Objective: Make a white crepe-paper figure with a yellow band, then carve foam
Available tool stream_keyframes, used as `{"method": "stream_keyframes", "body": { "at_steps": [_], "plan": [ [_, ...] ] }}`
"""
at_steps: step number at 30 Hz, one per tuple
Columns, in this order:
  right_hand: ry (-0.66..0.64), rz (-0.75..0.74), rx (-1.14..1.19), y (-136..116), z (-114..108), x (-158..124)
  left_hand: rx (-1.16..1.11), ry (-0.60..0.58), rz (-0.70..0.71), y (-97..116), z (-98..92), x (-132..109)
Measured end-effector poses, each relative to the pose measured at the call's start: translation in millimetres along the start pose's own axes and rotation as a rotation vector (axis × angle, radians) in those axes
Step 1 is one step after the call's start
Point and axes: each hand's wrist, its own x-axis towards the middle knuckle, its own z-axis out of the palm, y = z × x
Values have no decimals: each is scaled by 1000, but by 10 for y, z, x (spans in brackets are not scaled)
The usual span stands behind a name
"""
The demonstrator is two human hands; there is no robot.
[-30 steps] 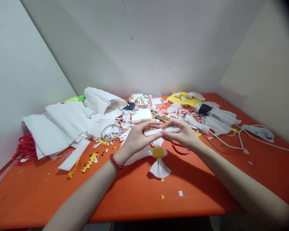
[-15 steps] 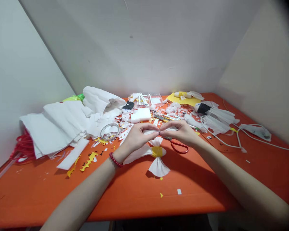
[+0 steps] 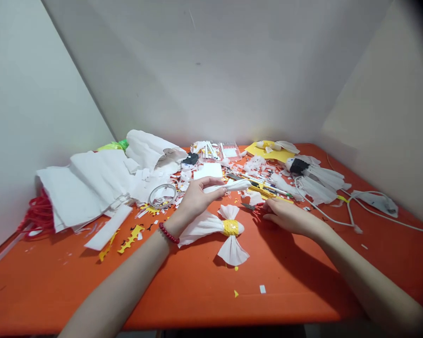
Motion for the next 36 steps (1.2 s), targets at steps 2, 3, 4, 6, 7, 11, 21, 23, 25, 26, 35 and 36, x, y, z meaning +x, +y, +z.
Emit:
{"method": "stream_keyframes", "body": {
  "at_steps": [2, 3, 4, 6, 7, 11, 21, 23, 25, 26, 35, 36],
  "plan": [
    [-21, 10, 14, -36, -75, -59, -74, 10, -25, 35, -6, 22],
    [-42, 1, 55, -71, -114, -88, -108, 13, -35, 51, -9, 40],
    [-72, -28, 118, -117, -146, -115, -142, 20, -42, 66, -9, 63],
    [-134, -128, 324, -242, -180, -148, -201, 38, -36, 91, -3, 113],
    [-152, -175, 393, -317, -181, -153, -232, 41, -28, 103, 5, 135],
    [-135, -138, 402, -609, -137, -87, -343, 32, -11, 161, 60, 159],
    [-72, -209, 586, -775, 29, 90, -386, 71, -55, 181, 53, 77],
    [-66, -225, 597, -767, 37, 87, -408, 67, -70, 138, 54, 62],
    [-71, -223, 575, -766, 34, 83, -432, 60, -83, 105, 68, 42],
    [-75, -217, 559, -768, 31, 81, -437, 53, -87, 95, 78, 32],
    [-74, -231, 573, -798, 44, 28, -392, 17, -117, 94, 135, 4],
    [-71, -231, 582, -804, 51, 20, -392, 15, -120, 95, 137, 2]
  ]
}}
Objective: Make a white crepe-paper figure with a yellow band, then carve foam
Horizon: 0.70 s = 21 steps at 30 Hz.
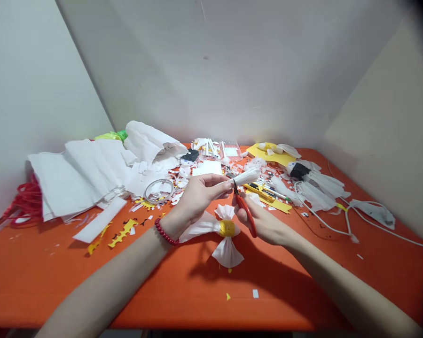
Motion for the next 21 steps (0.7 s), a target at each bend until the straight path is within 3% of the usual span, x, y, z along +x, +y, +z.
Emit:
{"method": "stream_keyframes", "body": {
  "at_steps": [11, 21],
  "plan": [
    [40, 130, -12, -57, 43, -81, 16, -66, -60, 26, 21, -26],
    [71, 131, -87, -88, 89, -102, 6, -88, -107, 32, 24, -8]
  ]
}}
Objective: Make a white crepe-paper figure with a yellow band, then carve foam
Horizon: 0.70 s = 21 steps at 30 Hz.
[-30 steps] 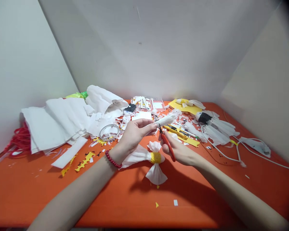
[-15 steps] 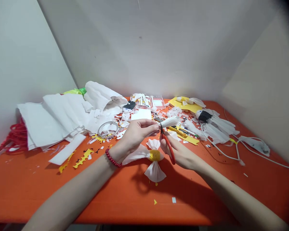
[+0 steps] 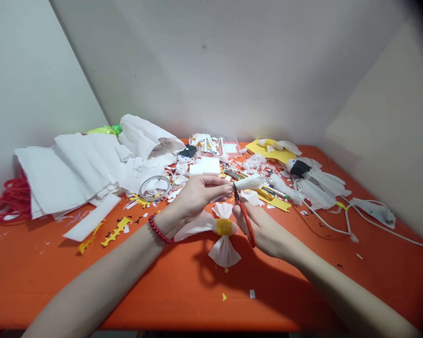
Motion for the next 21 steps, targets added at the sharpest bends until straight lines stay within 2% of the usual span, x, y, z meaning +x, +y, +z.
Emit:
{"method": "stream_keyframes", "body": {
  "at_steps": [6, 13, 21],
  "plan": [
    [-6, -9, -43, 15, -19, -11, -69, 44, -76, 7, 15, 6],
    [-3, 19, -97, 13, -20, -20, -130, 26, -121, -21, -2, 21],
    [-66, 33, -122, -11, -65, -25, -148, -26, -163, -58, -26, 24]
  ]
}}
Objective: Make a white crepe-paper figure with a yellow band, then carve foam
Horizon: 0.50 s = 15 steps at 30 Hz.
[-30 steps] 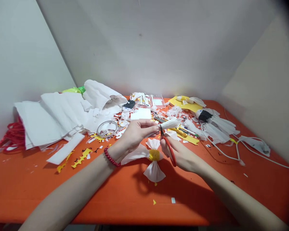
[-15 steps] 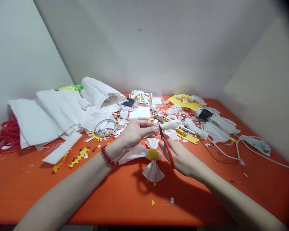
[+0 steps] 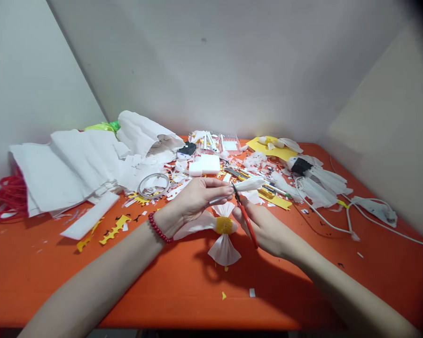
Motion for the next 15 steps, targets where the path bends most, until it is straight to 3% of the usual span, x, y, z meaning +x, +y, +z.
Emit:
{"method": "stream_keyframes", "body": {
  "at_steps": [15],
  "plan": [
    [27, 42, -84, 69, 19, 30, -35, 15, -53, -4, 1, 23]
  ]
}}
